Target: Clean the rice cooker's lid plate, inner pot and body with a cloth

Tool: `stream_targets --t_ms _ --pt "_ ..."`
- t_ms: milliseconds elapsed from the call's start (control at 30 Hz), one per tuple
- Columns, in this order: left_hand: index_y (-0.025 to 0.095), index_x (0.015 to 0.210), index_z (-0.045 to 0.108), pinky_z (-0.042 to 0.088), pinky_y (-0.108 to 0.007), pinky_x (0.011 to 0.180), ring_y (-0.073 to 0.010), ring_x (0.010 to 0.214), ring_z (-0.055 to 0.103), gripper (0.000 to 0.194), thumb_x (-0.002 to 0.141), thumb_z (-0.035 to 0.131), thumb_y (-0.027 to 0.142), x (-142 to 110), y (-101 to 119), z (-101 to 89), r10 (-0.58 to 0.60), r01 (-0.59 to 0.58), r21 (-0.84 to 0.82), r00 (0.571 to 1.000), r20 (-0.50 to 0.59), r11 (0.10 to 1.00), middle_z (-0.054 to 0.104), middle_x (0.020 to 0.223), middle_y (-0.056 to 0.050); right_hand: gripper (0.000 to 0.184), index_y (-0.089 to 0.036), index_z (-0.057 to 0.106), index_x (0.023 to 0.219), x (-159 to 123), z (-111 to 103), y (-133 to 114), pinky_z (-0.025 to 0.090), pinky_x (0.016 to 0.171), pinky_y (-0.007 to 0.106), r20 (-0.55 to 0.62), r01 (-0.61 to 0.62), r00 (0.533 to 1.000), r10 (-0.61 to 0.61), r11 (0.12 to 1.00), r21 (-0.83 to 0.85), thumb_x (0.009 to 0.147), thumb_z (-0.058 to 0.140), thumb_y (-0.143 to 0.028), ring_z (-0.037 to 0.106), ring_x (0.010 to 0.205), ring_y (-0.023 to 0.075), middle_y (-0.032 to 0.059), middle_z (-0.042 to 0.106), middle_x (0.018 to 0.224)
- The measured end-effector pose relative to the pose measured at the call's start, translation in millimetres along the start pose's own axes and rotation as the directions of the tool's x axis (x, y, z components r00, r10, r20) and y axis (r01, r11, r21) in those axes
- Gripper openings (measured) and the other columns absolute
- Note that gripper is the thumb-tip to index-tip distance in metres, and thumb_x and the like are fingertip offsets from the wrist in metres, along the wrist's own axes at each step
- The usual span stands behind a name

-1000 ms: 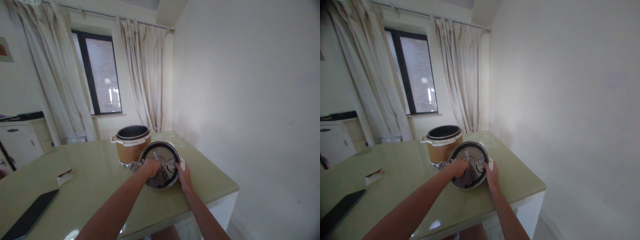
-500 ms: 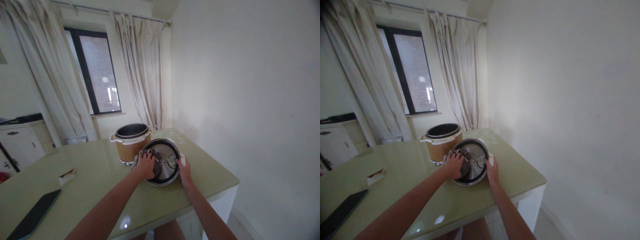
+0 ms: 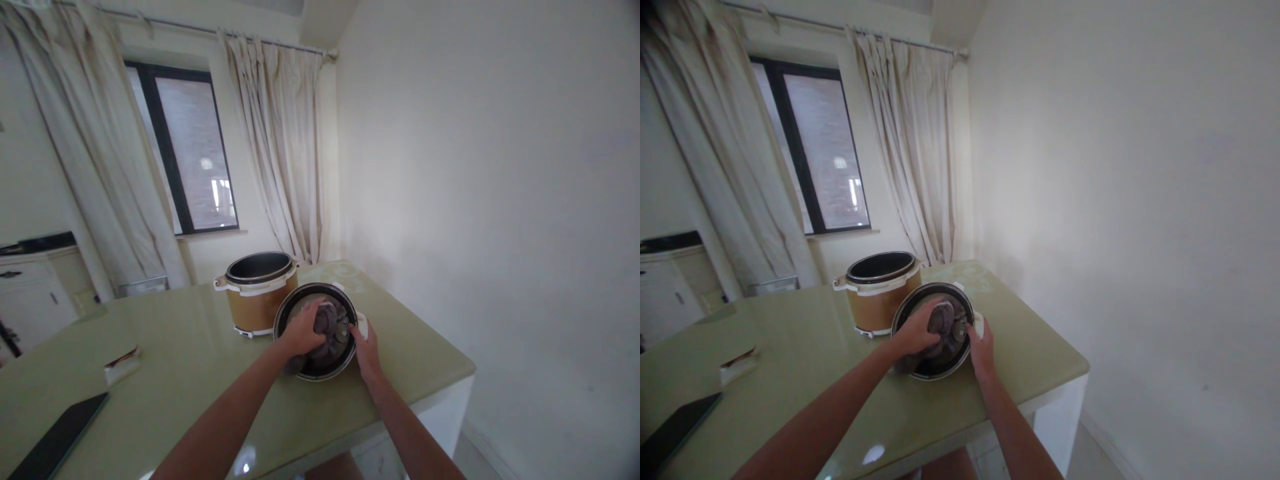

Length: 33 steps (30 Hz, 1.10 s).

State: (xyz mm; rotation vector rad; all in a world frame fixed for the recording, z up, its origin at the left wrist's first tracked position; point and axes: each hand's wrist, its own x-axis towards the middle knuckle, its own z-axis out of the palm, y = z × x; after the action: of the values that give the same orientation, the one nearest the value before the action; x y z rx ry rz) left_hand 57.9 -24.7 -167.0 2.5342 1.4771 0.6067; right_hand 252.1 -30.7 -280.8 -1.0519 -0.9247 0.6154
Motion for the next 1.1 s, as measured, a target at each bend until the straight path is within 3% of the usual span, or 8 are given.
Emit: stream_targets --t_ms 100,200,333,400,500,667,867,1100 --pt "0.022 0.162 0.025 0.040 -0.040 0.120 -0.0266 0.142 0.049 0.086 0.086 0.062 0.024 19 17 -13.5 -0.022 -0.071 -0.230 0.926 -0.378 0.971 0.048 0.156 -0.012 0.048 -0.020 0.075 0.118 0 0 0 0.054 0.098 0.044 0.010 0.023 1.000 -0.023 1.000 -0.008 0.079 0.072 -0.048 0.069 0.106 0.0288 0.0081 0.078 0.115" --pt "0.024 0.164 0.019 0.038 -0.043 0.122 -0.0279 0.144 0.045 0.086 0.090 0.061 0.028 24 23 -16.9 -0.070 -0.079 -0.255 0.846 -0.528 0.964 0.041 0.157 -0.013 0.050 -0.021 0.074 0.120 -2 0 -2 0.052 0.103 0.045 0.020 0.025 0.999 -0.025 0.999 -0.020 0.078 0.072 -0.048 0.069 0.110 0.0297 0.0080 0.078 0.118" --pt "0.031 0.157 0.040 0.047 -0.041 0.115 -0.0301 0.132 0.058 0.089 0.075 0.073 0.025 3 3 -3.4 0.008 -0.022 -0.107 0.991 -0.135 0.994 0.039 0.154 -0.011 0.050 -0.020 0.074 0.119 -2 2 -1 0.052 0.102 0.045 0.056 0.012 0.998 -0.010 0.999 -0.034 0.079 0.070 -0.049 0.070 0.110 0.0303 0.0078 0.079 0.115" --pt "0.035 0.151 0.049 0.052 -0.044 0.108 -0.0321 0.123 0.066 0.086 0.070 0.076 0.028 -11 -10 0.1 0.003 -0.005 0.008 0.986 0.166 1.000 0.041 0.153 -0.010 0.048 -0.020 0.075 0.116 -1 3 0 0.053 0.101 0.046 0.057 -0.007 0.998 0.009 0.999 -0.042 0.078 0.070 -0.049 0.071 0.107 0.0305 0.0071 0.080 0.111" --pt "0.035 0.148 0.052 0.050 -0.050 0.109 -0.0377 0.130 0.061 0.083 0.069 0.077 0.039 -25 -18 -3.5 -0.045 -0.006 0.159 0.949 0.313 0.987 0.045 0.153 -0.012 0.045 -0.021 0.077 0.112 -1 5 1 0.054 0.097 0.045 0.046 -0.013 0.999 0.015 0.998 -0.055 0.077 0.071 -0.049 0.071 0.101 0.0308 0.0067 0.080 0.105" --pt "0.027 0.140 0.057 0.032 -0.062 0.121 -0.0436 0.156 0.024 0.083 0.065 0.083 0.051 -38 -12 4.5 0.052 -0.115 0.274 0.972 0.228 0.955 0.037 0.166 -0.014 0.042 -0.022 0.077 0.109 -3 5 -4 0.054 0.097 0.043 0.057 0.006 0.998 -0.001 0.995 -0.098 0.077 0.070 -0.047 0.070 0.102 0.0299 0.0061 0.080 0.106" --pt "0.034 0.144 0.054 0.042 -0.055 0.113 -0.0340 0.137 0.049 0.065 0.083 0.073 0.025 -41 -17 23.4 0.158 -0.217 0.345 0.969 0.191 0.913 0.050 0.158 -0.008 0.040 -0.022 0.077 0.107 -6 5 -7 0.055 0.092 0.042 0.041 0.006 0.999 -0.001 0.991 -0.130 0.077 0.069 -0.047 0.070 0.098 0.0294 0.0061 0.080 0.103" --pt "0.034 0.162 0.036 0.052 -0.054 0.096 -0.0381 0.122 0.057 0.072 0.093 0.054 0.022 12 7 13.6 -0.255 0.307 0.366 0.949 -0.185 0.879 0.053 0.147 -0.017 0.043 -0.022 0.076 0.112 -9 2 -5 0.053 0.098 0.045 0.058 0.022 0.998 -0.013 0.988 -0.150 0.076 0.070 -0.046 0.070 0.104 0.0313 0.0068 0.079 0.108"
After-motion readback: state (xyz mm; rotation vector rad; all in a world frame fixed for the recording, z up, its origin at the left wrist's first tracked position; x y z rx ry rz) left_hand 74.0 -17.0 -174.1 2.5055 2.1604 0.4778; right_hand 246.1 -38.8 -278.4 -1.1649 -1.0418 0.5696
